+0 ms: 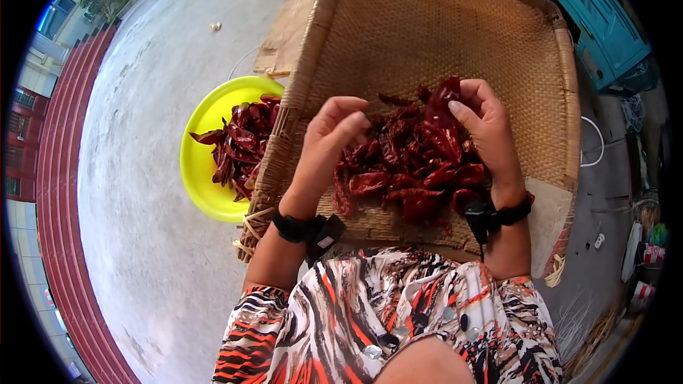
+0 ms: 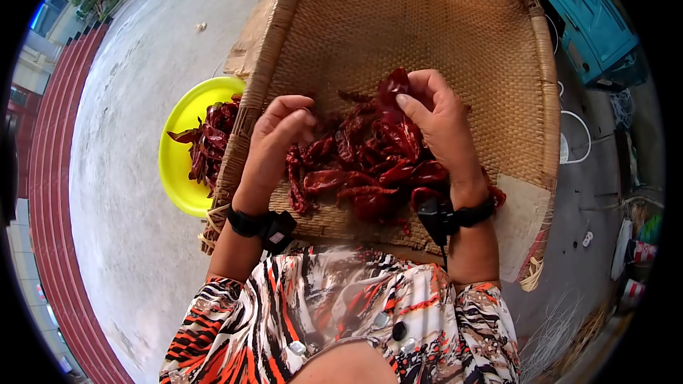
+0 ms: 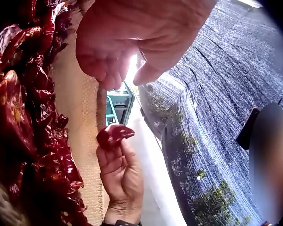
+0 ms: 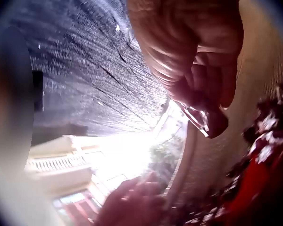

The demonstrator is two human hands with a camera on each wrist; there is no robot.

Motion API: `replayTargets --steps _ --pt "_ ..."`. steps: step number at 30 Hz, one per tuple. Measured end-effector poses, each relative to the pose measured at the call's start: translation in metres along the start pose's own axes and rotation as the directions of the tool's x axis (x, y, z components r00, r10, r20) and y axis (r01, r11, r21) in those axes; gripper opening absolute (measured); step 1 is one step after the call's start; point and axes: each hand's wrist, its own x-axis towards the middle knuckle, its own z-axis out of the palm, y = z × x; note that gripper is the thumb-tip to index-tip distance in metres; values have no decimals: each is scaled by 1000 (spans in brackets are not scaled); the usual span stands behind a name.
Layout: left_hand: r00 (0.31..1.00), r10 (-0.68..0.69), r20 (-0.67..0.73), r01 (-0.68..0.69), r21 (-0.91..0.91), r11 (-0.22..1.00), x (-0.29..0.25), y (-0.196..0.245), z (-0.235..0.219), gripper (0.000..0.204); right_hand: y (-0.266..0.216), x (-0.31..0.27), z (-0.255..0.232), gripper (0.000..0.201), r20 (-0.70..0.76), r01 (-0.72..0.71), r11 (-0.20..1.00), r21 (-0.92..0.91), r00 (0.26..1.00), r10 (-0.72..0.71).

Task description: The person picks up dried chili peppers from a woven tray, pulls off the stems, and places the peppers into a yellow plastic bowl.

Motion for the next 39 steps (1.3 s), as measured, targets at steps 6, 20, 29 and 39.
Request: replayTargets --steps 6,20,29,39 --pt "962 -67 266 49 74 996 -5 -2 12 43 0 -10 34 16 234 -320 715 621 947 221" --pt "944 -46 325 64 -44 997 -6 -8 8 21 4 -11 35 16 168 -300 867 398 953 253" --pt "794 197 -576 -479 -391 786 7 3 -22 19 -10 -7 -32 16 11 -85 909 -409 995 99" --pt "895 116 -430 -336 -483 808 9 -3 -38 31 -16 -17 -19 41 160 -55 533 -844 924 349"
